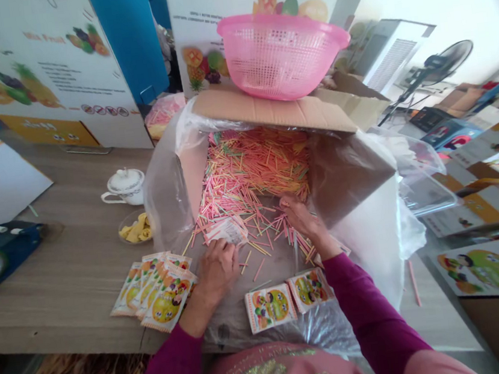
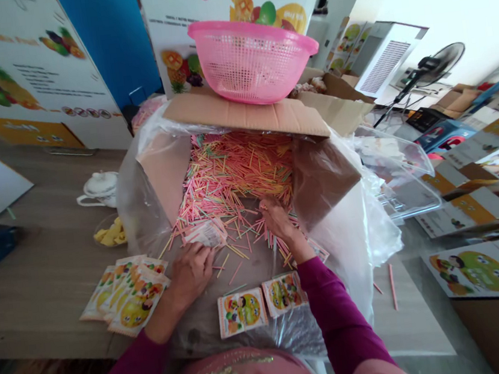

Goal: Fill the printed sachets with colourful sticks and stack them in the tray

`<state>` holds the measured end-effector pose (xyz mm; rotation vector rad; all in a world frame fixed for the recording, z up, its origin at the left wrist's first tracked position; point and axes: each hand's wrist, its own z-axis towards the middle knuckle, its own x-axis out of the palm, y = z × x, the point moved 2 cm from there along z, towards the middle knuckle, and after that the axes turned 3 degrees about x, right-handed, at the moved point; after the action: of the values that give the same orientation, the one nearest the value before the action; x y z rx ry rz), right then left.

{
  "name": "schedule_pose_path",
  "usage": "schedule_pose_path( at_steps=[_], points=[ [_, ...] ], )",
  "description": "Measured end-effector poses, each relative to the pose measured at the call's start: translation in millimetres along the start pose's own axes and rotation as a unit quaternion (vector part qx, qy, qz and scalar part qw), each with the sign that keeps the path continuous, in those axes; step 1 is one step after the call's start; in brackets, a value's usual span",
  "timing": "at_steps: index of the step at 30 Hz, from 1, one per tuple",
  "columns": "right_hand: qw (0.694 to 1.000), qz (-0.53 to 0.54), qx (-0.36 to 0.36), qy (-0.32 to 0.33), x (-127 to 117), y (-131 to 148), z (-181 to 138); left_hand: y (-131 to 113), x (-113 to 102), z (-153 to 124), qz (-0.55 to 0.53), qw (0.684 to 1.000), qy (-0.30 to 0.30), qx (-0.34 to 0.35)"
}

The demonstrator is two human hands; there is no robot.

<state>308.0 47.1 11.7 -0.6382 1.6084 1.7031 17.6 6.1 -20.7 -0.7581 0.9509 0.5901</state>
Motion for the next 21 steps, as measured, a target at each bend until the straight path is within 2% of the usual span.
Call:
schedule_pose_path(
  at_steps=[1, 2, 3, 5, 7, 10, 13, 16, 18, 21],
  points=[
    [0.992, 0.126, 0.004, -0.011, -0.7, 0.6, -2.6, 1.1, -1.0, 1.5, -0.005, 1.000, -0.002, -0.006],
    [0.967, 0.251, 0.020, -0.020, 0.3, 1.8, -4.4, 2.0, -2.0, 3.1, -0.011, 1.000, -0.003, -0.012],
    [0.933, 0.358, 0.040, -0.029, 2.8, 3.6, -5.4, 2.6, -2.9, 4.3, -0.015, 1.000, -0.001, -0.017],
    [0.859, 0.505, 0.084, -0.021, 11.3, 8.7, -5.1, 1.6, -3.8, 5.5, -0.010, 1.000, 0.010, -0.019],
    [0.807, 0.578, 0.124, 0.019, 20.9, 14.3, -3.2, -2.0, -2.9, 4.8, 0.011, 0.999, 0.029, -0.014],
    [0.762, 0.618, 0.170, 0.089, 30.5, 21.3, -1.9, -6.1, 0.7, 2.9, 0.028, 0.999, 0.045, -0.010],
    [0.763, 0.606, 0.180, 0.135, 34.2, 27.8, -4.5, -1.5, 2.2, 3.2, 0.005, 0.999, 0.012, -0.031],
    [0.777, 0.586, 0.155, 0.169, 37.0, 35.2, -8.5, 6.2, 1.0, 3.5, -0.022, 0.998, -0.028, -0.052],
    [0.798, 0.563, 0.117, 0.180, 39.0, 40.2, -10.5, 7.2, 0.4, 2.1, -0.016, 0.998, -0.027, -0.048],
    [0.837, 0.508, 0.058, 0.193, 42.9, 46.6, -12.5, 2.9, 1.0, -1.5, 0.022, 0.999, 0.008, -0.030]
  ],
)
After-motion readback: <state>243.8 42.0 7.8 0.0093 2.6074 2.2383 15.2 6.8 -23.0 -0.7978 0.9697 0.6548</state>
